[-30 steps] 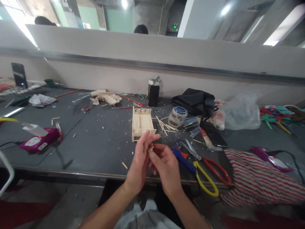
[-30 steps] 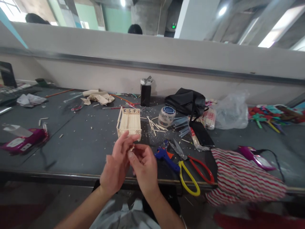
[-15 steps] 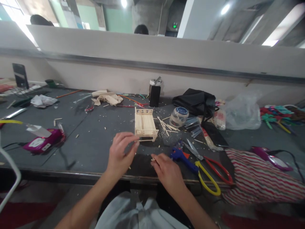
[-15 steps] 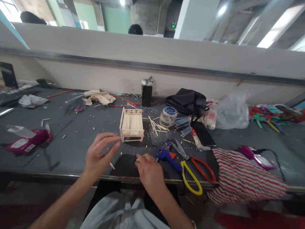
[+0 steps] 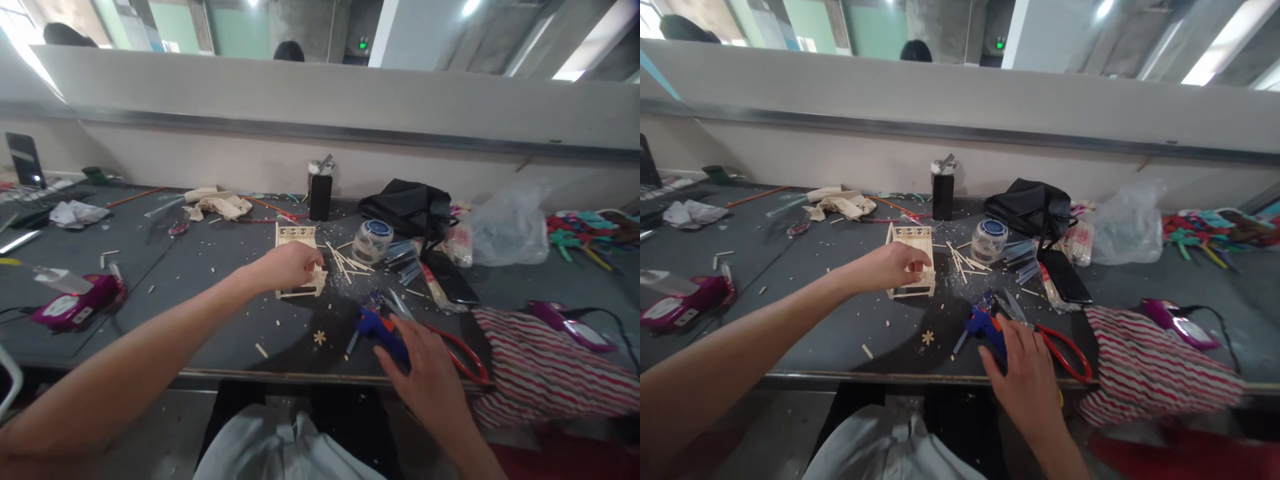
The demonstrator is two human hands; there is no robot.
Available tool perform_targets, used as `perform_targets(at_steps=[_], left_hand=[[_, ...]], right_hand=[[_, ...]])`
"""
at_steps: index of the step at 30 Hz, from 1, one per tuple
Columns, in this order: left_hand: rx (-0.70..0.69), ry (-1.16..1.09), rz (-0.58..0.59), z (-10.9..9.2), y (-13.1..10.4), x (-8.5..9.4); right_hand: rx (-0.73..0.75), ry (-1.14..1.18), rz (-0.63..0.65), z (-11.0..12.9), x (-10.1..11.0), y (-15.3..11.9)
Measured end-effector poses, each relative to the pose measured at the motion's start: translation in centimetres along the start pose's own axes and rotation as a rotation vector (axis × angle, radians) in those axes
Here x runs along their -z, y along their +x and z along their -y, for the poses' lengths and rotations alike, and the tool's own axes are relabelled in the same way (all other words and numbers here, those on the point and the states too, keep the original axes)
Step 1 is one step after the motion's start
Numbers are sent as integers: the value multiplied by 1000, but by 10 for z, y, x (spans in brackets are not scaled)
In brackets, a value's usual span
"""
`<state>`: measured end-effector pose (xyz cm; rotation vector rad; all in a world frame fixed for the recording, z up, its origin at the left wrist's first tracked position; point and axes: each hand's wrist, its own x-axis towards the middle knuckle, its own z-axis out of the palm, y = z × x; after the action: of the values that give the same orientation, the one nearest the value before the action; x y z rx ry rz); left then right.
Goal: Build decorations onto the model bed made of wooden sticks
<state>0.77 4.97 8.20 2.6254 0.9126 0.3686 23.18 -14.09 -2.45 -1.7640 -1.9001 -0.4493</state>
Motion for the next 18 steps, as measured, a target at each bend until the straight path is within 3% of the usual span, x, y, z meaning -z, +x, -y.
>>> perform_targets(at_steps=[3,7,9,14,18], left_hand=[[-3,-38,25,2,2,0],[-38,-12,72,2,3,0],[-41,11,77,2,3,-2],[-15,6,70,6,1,-5],[-37,27,159,7,2,-3]], right_hand=[[24,-74,75,-13,-12,-9],[-1,4,128,-17,-18,-1],[-95,128,122,-16,-13,5],[-508,544,182,-5,18,8],[-501,785,300,15,31,12]])
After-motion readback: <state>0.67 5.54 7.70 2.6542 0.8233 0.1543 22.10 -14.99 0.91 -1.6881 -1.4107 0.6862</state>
